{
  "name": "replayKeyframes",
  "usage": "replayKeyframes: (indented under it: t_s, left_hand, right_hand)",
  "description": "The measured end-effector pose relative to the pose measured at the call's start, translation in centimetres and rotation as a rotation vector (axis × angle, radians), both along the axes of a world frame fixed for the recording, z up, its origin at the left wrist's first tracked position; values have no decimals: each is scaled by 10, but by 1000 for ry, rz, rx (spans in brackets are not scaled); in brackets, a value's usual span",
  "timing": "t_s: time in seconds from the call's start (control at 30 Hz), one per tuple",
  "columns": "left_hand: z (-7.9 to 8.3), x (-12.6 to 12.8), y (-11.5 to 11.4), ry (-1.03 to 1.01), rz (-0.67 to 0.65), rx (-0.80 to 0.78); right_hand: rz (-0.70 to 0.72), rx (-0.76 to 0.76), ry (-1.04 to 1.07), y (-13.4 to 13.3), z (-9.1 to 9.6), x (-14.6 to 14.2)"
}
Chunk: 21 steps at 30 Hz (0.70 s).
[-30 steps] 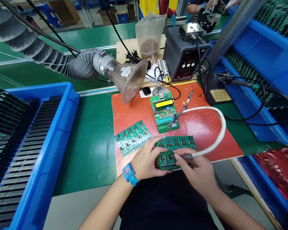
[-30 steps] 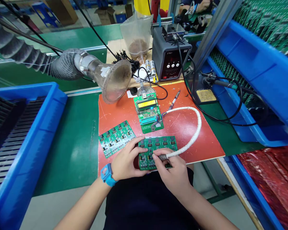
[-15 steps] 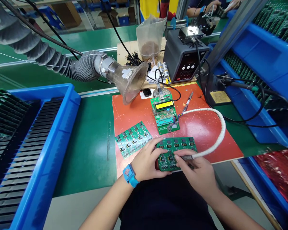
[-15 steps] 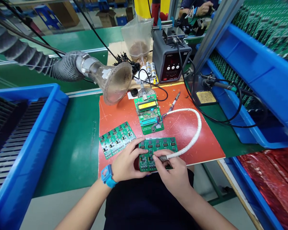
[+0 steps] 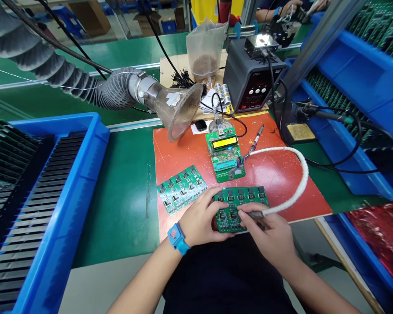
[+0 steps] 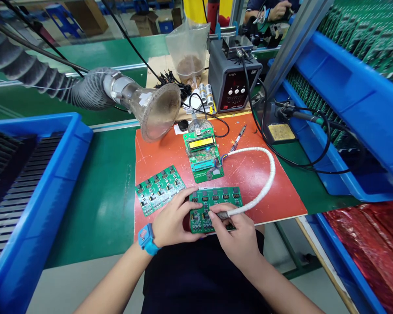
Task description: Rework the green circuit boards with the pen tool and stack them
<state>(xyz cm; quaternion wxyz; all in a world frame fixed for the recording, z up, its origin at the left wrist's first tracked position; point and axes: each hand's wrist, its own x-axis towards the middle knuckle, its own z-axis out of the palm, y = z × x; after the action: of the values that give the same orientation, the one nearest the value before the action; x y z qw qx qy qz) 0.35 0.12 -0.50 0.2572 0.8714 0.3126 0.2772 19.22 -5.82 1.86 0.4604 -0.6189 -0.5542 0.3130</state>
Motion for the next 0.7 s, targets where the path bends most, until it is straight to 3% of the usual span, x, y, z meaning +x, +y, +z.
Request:
replayKeyframes:
  t_s: [0.7]
  left_hand:
    - [0, 0, 0, -11, -12, -21]
  right_hand:
    - [31, 27, 116, -7, -3, -5]
